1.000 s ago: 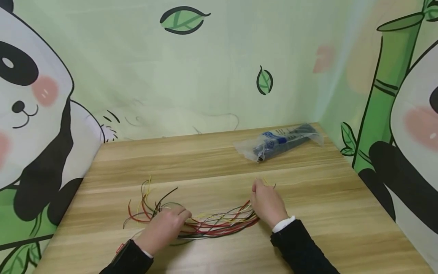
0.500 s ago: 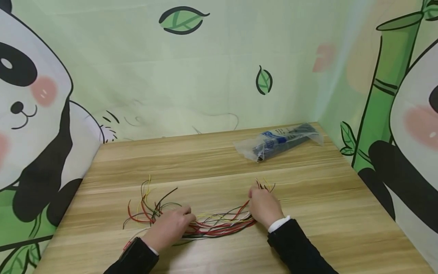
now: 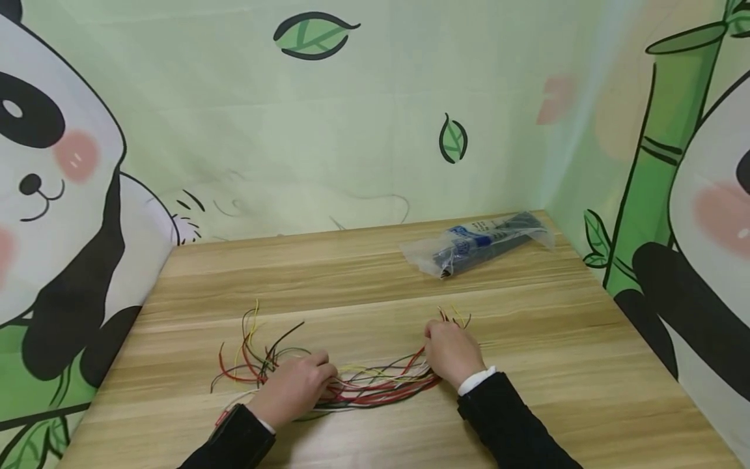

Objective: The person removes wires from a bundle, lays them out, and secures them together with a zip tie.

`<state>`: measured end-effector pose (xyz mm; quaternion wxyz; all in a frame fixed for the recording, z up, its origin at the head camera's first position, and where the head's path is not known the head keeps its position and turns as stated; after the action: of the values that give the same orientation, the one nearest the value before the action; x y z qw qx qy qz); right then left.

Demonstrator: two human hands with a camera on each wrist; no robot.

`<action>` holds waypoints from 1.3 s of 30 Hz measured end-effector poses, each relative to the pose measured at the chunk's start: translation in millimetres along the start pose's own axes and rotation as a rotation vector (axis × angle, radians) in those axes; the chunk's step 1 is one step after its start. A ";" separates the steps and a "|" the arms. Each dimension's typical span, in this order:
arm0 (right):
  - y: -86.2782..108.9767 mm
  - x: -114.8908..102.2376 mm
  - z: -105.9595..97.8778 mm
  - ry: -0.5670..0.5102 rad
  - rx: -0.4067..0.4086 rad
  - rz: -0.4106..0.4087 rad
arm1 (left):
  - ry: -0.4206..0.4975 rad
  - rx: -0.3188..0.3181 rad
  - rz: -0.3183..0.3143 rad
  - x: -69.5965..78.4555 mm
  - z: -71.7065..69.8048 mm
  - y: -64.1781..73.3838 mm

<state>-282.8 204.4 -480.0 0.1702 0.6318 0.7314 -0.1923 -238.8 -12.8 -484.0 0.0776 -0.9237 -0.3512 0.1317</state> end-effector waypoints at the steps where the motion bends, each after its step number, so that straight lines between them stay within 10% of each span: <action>1: -0.3 0.1 0.6 -0.003 -0.004 0.002 | 0.002 -0.003 -0.001 -0.1 0.6 0.0; 14: -5.5 2.6 -25.0 -0.028 0.072 -0.048 | 0.099 0.144 -0.053 -10.0 -15.8 10.7; 24: -50.1 35.4 -64.6 0.068 0.052 -0.096 | 0.121 0.229 -0.264 -63.6 -40.5 46.4; 31: -92.0 55.5 -43.5 0.115 -0.077 -0.117 | 0.053 0.112 -0.495 -109.5 -24.8 89.3; 39: -117.7 74.9 -21.2 0.135 -0.138 -0.142 | 0.057 0.066 -0.583 -118.7 -13.4 114.4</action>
<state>-410.2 264.2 -490.6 0.1495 0.5766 0.7956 -0.1104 -248.2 -177.7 -475.8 0.1519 -0.7842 -0.5950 0.0891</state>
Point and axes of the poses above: each hand's wrist, its own y-axis away from the middle knuckle, its own z-axis out of the palm, x = y × z, the point moved 9 cm from there along -y, towards the middle knuckle, and after that the axes turned 9 degrees about -y, right-handed, at the moved point
